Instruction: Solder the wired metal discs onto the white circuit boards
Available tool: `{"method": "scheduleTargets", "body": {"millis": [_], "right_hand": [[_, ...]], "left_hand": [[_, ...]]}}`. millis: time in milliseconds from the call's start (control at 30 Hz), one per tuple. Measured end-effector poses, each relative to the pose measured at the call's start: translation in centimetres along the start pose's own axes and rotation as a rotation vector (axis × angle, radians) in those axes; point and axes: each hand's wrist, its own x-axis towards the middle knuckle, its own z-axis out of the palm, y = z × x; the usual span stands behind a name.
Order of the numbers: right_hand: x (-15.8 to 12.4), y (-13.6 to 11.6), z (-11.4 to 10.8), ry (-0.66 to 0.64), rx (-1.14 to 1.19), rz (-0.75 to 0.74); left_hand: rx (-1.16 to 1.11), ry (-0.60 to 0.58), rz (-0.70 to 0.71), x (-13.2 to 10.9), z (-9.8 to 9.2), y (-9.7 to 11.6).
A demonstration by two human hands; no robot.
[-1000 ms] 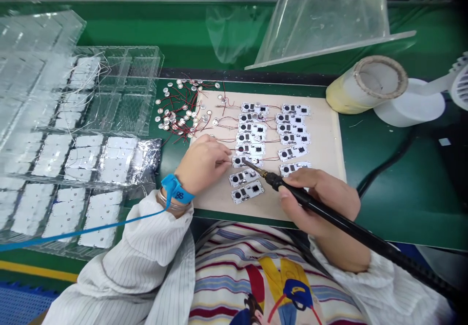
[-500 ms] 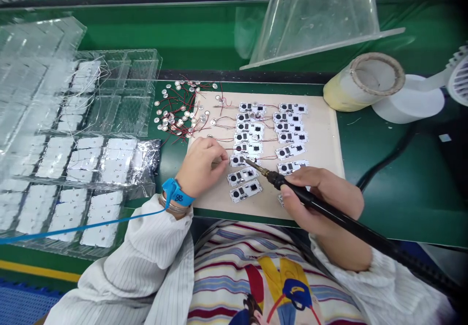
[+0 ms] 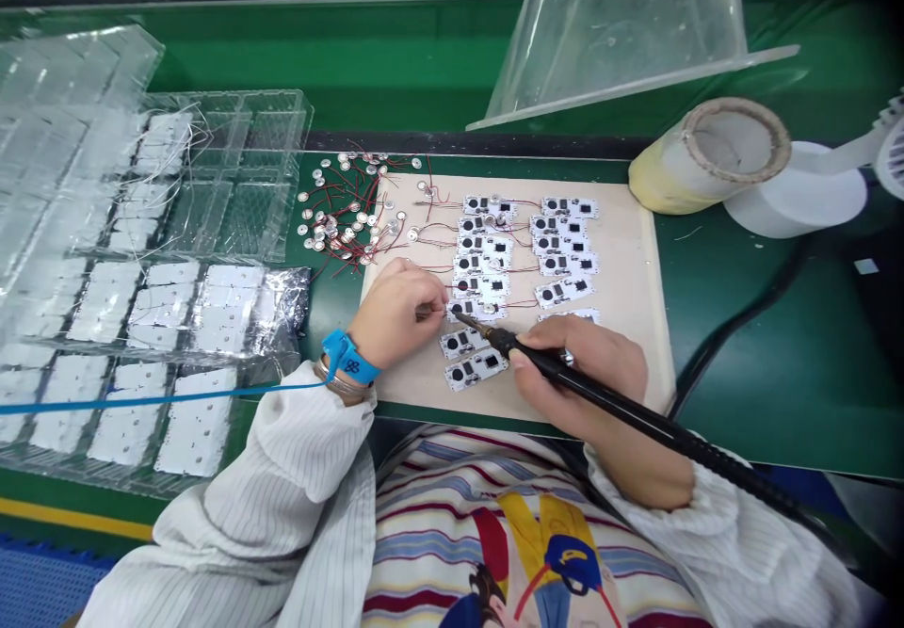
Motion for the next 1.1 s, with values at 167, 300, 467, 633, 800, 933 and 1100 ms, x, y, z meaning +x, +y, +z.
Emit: {"method": "scheduleTargets", "body": {"millis": [167,300,467,633,800,933,1100], "right_hand": [[0.02,0.12,0.23,0.000,0.011,-0.006],[0.05,0.10,0.30,-0.010,-0.014,0.021],[0.29,-0.06,0.42,-0.025,-0.017,0.039],[0.34,-0.19,0.36,-0.039,-0.028,0.050],[0.20,-0.24,0.36,-0.028,-0.020,0.052],[0.19,-0.28,0.42,-0.031,-0.028,0.055],[0.31,-0.11,0.58,-0.027,-0.029,0.021]], "left_hand": [[-0.016,-0.007,0.015,-0.02,0.05,-0.16],[-0.009,-0.014,0.004,-0.03,0.10,-0.27],[-0.004,-0.027,-0.012,0.06,0.16,-0.29],[-0.001,-0.019,-0.012,0.18,0.18,-0.25],[0.002,-0.033,-0.029,0.21,0.13,-0.14],[0.011,-0.041,-0.040,0.24,0.13,-0.13],[0.008,-0.039,-0.046,0.31,0.15,-0.08]]}}
